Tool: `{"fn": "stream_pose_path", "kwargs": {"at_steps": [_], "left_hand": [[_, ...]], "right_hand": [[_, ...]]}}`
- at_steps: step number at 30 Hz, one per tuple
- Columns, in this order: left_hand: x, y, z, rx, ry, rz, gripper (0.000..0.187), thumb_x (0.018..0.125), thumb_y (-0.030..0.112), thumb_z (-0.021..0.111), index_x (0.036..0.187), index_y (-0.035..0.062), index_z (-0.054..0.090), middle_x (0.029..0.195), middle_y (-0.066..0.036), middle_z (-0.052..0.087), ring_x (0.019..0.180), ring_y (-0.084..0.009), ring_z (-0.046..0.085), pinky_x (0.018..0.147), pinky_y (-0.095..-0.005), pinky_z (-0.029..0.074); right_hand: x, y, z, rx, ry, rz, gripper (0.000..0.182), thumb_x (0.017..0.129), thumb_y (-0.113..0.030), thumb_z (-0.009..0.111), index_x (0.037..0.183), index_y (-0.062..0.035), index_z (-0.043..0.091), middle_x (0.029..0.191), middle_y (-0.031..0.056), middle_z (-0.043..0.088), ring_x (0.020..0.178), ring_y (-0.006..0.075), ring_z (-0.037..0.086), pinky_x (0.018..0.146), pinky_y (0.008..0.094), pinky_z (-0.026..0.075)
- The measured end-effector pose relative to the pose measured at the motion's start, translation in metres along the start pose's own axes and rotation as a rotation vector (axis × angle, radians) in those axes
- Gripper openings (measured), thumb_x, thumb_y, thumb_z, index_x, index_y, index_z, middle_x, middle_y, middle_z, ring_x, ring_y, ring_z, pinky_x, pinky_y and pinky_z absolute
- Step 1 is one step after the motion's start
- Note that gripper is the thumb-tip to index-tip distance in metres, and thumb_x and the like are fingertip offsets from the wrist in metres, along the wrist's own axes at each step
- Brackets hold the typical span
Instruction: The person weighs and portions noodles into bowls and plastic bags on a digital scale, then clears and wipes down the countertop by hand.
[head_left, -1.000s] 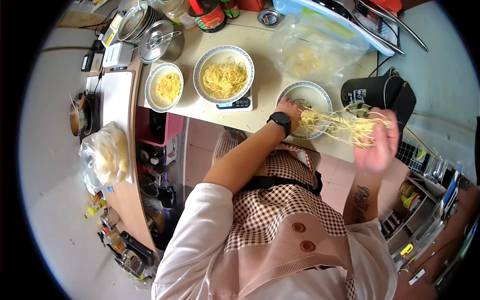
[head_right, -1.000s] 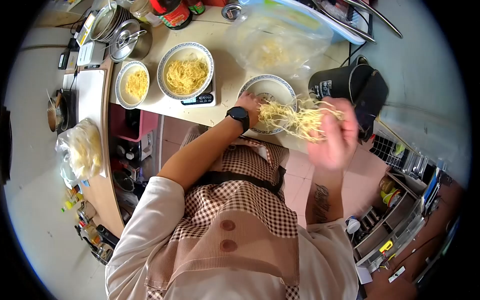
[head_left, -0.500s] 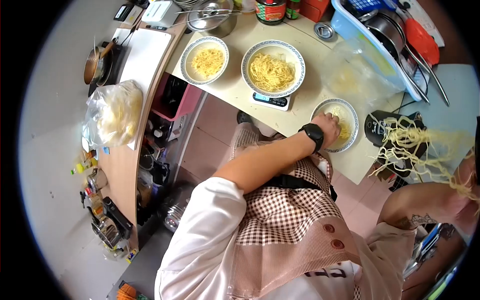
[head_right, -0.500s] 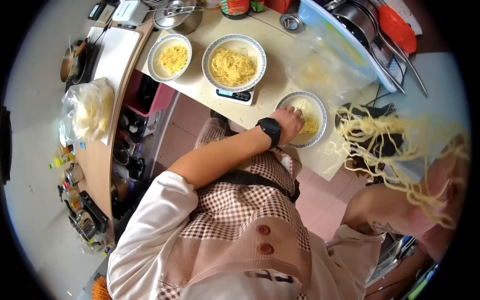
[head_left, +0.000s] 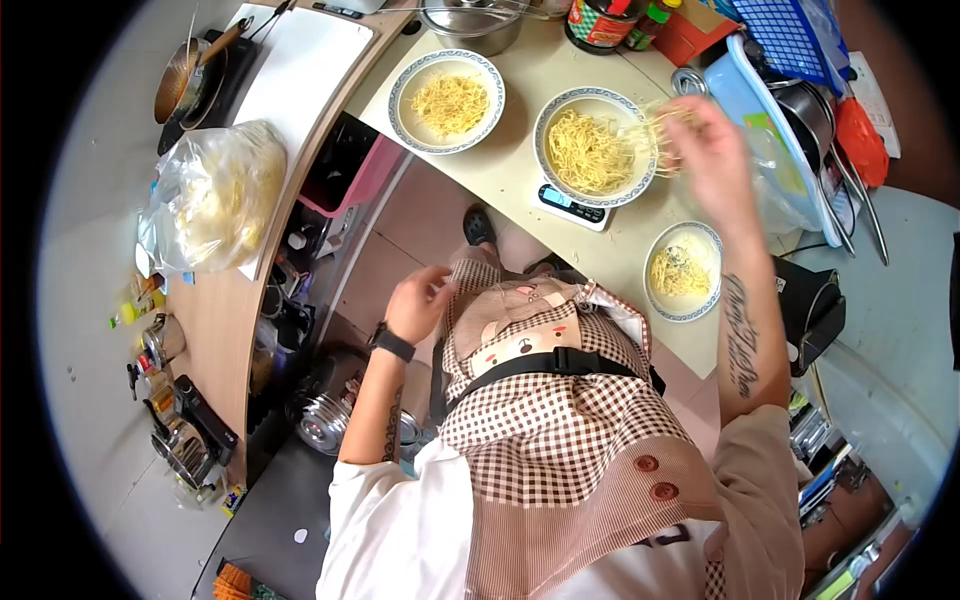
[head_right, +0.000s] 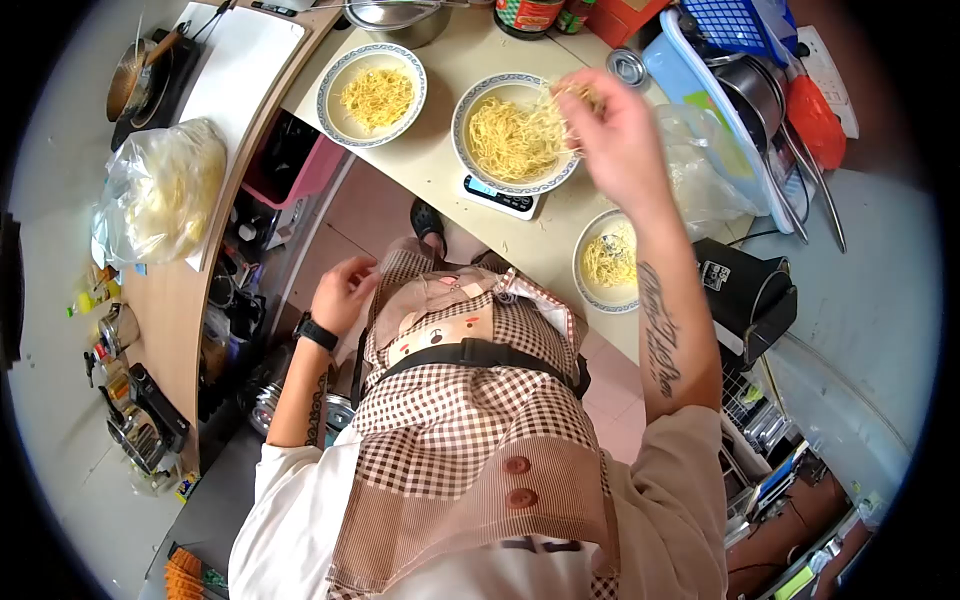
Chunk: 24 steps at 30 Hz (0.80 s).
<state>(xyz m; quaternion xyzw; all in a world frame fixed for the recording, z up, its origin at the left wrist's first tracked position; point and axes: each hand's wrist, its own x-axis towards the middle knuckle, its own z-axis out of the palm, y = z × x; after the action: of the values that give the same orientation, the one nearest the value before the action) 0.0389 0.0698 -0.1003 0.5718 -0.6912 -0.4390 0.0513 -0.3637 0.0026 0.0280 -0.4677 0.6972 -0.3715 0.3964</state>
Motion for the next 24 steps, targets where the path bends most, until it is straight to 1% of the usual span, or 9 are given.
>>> {"fn": "stream_pose_path", "kwargs": {"at_steps": [1,4,8,9,11,12,15,18,24], "left_hand": [[-0.005,-0.019,-0.002,0.020,0.004,-0.016,0.030,0.087,0.024,0.069,0.108,0.0034,0.070,0.088,-0.014,0.071,0.076,-0.0266,0.068,0.072,-0.0384,0.054],[-0.013,-0.047,-0.004,0.002,-0.038,-0.080,0.031,0.087,0.025,0.069,0.108,0.0023,0.070,0.088,-0.015,0.071,0.075,-0.0272,0.068,0.073,-0.0380,0.055],[-0.012,-0.065,-0.003,-0.023,-0.073,-0.060,0.028,0.088,0.020,0.068,0.109,0.0017,0.069,0.088,-0.015,0.071,0.075,-0.0266,0.068,0.071,-0.0369,0.054],[-0.008,-0.069,-0.004,-0.023,-0.075,-0.034,0.027,0.089,0.018,0.068,0.110,0.0014,0.068,0.088,-0.015,0.071,0.074,-0.0260,0.067,0.070,-0.0363,0.054],[0.001,-0.069,-0.009,-0.005,-0.094,-0.040,0.029,0.088,0.022,0.068,0.109,0.0026,0.070,0.091,-0.016,0.072,0.077,-0.0282,0.070,0.073,-0.0386,0.055],[0.005,-0.069,-0.012,0.006,-0.104,-0.043,0.030,0.087,0.024,0.068,0.109,0.0031,0.070,0.092,-0.017,0.072,0.078,-0.0292,0.071,0.074,-0.0397,0.056],[0.020,-0.069,-0.021,0.079,-0.124,-0.010,0.030,0.087,0.024,0.068,0.110,0.0034,0.070,0.092,-0.017,0.072,0.079,-0.0295,0.071,0.075,-0.0399,0.056],[0.035,-0.069,-0.030,0.129,-0.133,0.060,0.027,0.088,0.019,0.069,0.109,0.0022,0.069,0.086,-0.016,0.072,0.075,-0.0280,0.070,0.071,-0.0374,0.056],[0.058,-0.057,-0.040,0.174,-0.160,0.145,0.028,0.088,0.020,0.069,0.109,0.0014,0.068,0.089,-0.016,0.071,0.075,-0.0277,0.070,0.071,-0.0373,0.056]], "right_hand": [[0.008,0.021,0.011,-0.213,-0.062,-0.026,0.023,0.100,-0.014,0.055,0.113,-0.0002,0.066,0.098,0.0133,0.070,0.084,0.0161,0.066,0.074,0.0315,0.054],[-0.001,0.045,0.026,-0.632,-0.125,-0.237,0.025,0.099,-0.015,0.056,0.115,0.0010,0.066,0.104,0.0192,0.070,0.087,0.0205,0.069,0.080,0.0320,0.054],[-0.028,0.047,0.016,-0.258,0.057,-0.084,0.026,0.098,-0.012,0.057,0.120,0.0009,0.065,0.107,0.0191,0.071,0.092,0.0241,0.070,0.082,0.0328,0.054],[-0.035,0.051,0.009,-0.260,0.065,-0.054,0.026,0.098,-0.012,0.057,0.120,0.0011,0.065,0.107,0.0187,0.071,0.092,0.0238,0.070,0.082,0.0327,0.054],[-0.052,0.056,-0.006,-0.259,0.087,0.005,0.025,0.098,-0.010,0.057,0.119,0.0013,0.065,0.106,0.0180,0.071,0.092,0.0232,0.070,0.082,0.0324,0.054],[-0.060,0.059,-0.011,-0.310,0.104,0.040,0.025,0.098,-0.012,0.058,0.118,0.0007,0.065,0.103,0.0172,0.071,0.091,0.0211,0.070,0.081,0.0313,0.054],[-0.084,0.062,-0.020,-0.400,0.105,0.173,0.025,0.097,-0.012,0.059,0.118,0.0009,0.065,0.100,0.0164,0.072,0.090,0.0207,0.070,0.080,0.0310,0.054],[-0.105,0.076,-0.022,-0.430,0.080,0.241,0.026,0.096,-0.012,0.060,0.117,0.0011,0.065,0.097,0.0163,0.072,0.088,0.0216,0.071,0.079,0.0314,0.054],[-0.142,0.101,-0.015,-0.367,0.085,0.304,0.026,0.095,-0.011,0.060,0.118,0.0007,0.065,0.095,0.0176,0.072,0.087,0.0249,0.072,0.078,0.0331,0.055]]}}
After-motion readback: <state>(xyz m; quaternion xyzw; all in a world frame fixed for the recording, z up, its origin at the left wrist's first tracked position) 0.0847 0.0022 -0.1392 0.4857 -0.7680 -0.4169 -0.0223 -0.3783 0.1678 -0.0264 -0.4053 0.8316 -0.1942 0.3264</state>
